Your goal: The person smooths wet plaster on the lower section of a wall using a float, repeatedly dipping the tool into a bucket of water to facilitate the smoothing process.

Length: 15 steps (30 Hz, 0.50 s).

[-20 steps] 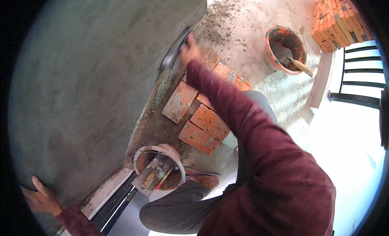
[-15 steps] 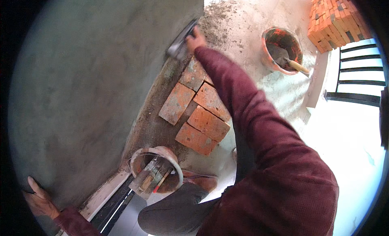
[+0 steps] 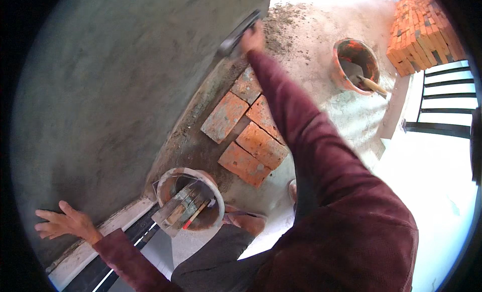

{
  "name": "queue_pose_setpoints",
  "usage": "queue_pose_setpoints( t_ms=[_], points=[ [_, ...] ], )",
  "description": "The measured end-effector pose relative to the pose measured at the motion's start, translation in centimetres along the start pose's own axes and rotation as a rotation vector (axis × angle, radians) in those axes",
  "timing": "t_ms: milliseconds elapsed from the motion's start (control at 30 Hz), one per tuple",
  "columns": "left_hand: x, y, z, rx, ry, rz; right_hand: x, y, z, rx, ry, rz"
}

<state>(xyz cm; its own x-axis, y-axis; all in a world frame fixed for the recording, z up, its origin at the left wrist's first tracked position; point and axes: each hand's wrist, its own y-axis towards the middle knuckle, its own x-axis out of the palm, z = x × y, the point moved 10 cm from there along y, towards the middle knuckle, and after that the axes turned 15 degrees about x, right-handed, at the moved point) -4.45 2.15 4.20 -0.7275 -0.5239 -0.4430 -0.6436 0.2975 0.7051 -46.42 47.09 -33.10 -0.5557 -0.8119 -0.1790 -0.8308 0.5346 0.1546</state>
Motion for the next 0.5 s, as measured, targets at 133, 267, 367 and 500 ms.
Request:
queue_pose_setpoints(
  t_ms=[133, 267, 367, 500],
  points=[
    [1.0, 0.3, 0.9, -0.053, 0.13, 0.057, 3.1, -20.7, -0.9, 0.116, 0.174, -0.317],
    [-0.1, -0.4, -0.5, -0.055, 0.218, 0.148, 3.3, -29.3, 0.1, 0.49, 0.159, -0.796],
    [0.3, 0.5, 1.3, -0.052, 0.232, 0.194, -0.2, -15.4, 5.4, 0.323, 0.095, -0.239],
    [1.2, -0.5, 1.4, -0.073, 0.226, 0.197, 2.9, -7.0, 3.5, 0.384, 0.223, -0.407]
  ],
)
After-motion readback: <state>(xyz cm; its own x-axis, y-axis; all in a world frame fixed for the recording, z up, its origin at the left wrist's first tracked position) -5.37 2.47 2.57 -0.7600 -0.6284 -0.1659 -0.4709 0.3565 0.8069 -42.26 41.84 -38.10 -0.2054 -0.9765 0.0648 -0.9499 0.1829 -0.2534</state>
